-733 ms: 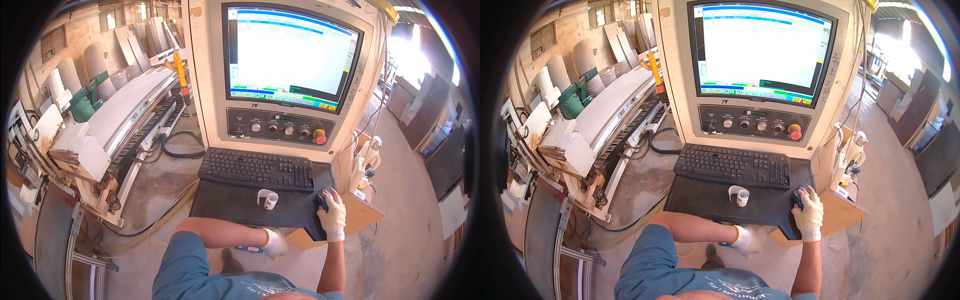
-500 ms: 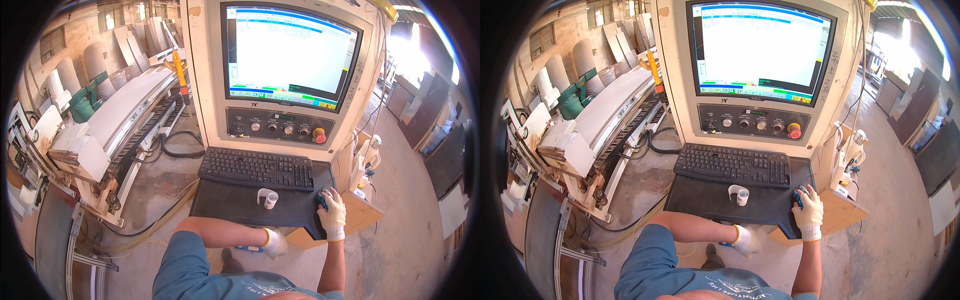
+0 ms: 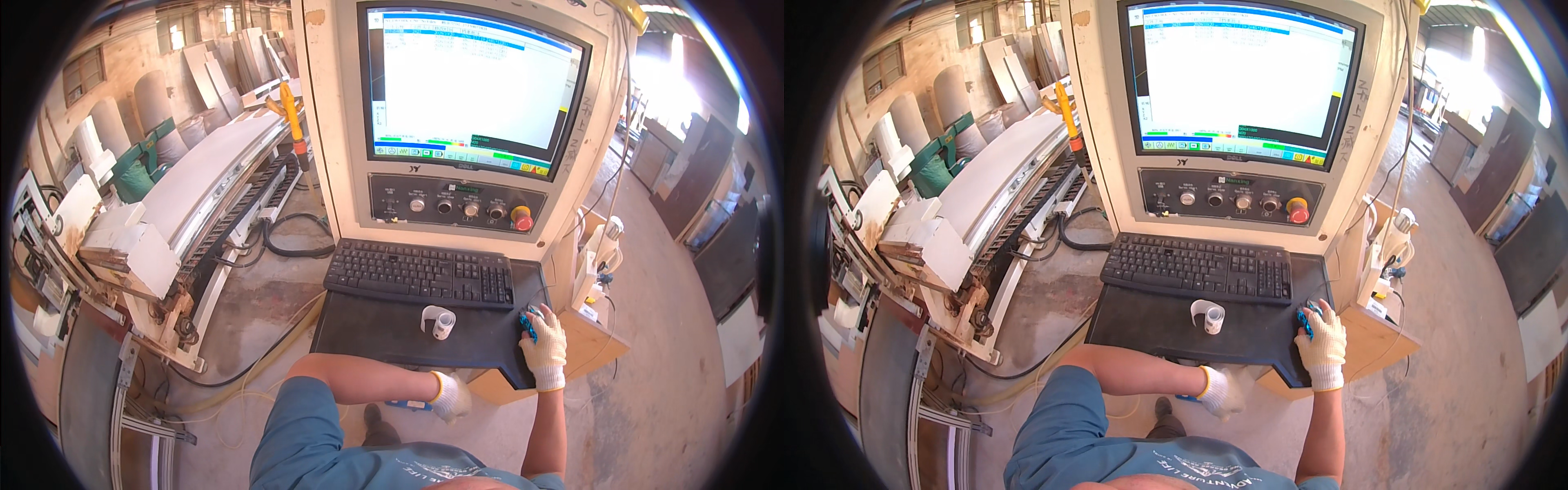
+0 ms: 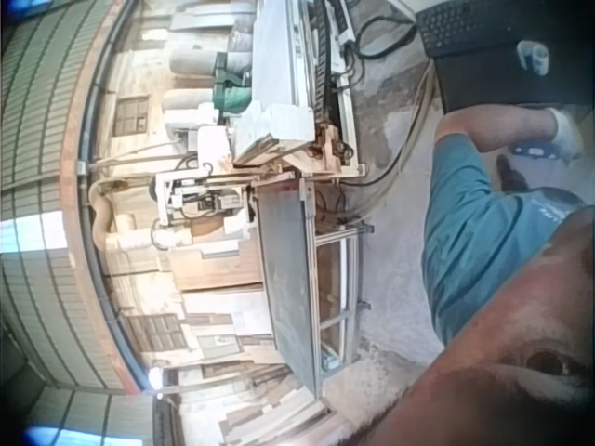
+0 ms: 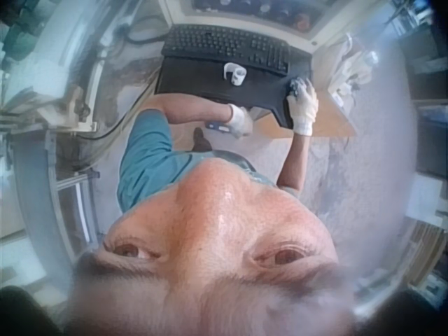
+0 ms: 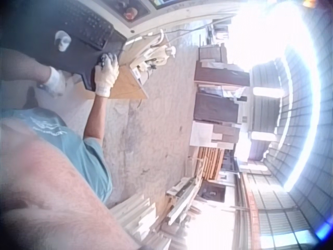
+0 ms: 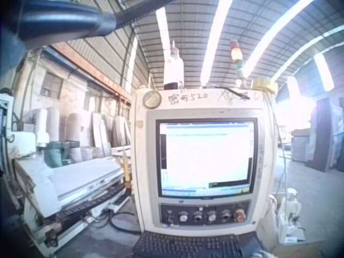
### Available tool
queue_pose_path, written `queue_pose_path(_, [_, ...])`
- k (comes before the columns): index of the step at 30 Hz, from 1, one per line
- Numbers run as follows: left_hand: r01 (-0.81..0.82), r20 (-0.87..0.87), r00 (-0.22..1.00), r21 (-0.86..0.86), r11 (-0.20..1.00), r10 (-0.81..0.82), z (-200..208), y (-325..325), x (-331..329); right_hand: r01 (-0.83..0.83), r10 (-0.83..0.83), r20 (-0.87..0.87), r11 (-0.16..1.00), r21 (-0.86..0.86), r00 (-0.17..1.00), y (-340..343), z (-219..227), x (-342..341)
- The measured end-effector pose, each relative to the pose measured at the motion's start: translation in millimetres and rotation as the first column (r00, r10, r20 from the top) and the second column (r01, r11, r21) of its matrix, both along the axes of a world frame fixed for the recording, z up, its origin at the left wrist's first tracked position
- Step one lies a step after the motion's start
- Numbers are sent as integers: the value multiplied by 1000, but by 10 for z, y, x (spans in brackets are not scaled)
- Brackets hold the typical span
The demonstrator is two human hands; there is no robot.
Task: The person operates a CNC machine's control panel using a mouse and keyboard, then walks to the machine bed, removes a large white panel, and places it on the floor. The person then picks up a yellow tool and walks back toward the machine.
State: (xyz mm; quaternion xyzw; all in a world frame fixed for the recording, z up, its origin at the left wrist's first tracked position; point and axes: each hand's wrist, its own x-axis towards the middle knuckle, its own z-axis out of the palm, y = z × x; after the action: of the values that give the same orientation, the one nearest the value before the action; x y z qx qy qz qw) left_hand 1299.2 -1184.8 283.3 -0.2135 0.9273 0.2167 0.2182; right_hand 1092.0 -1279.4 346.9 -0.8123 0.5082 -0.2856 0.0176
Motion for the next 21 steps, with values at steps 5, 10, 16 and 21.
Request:
queue_pose_path(5, [3,22,1000,-56,998,-2,-25,22,-17,10,-10,-50,1000,0,999,-8,-12,-11])
queue_pose_path(10, [-38,116,992,-1,999,38,214,32,-35,1,0,69,1000,-12,998,-2,0,10])
queue_pose_path(16, [-9,87,996,10,1000,8,426,39,4,101,-99,25,992,-70,995,32,-31,-10])
queue_pose_path(21, [-19,113,993,2,1000,19,266,7,17,80,-77,45,994,-69,996,53,-57,-45])
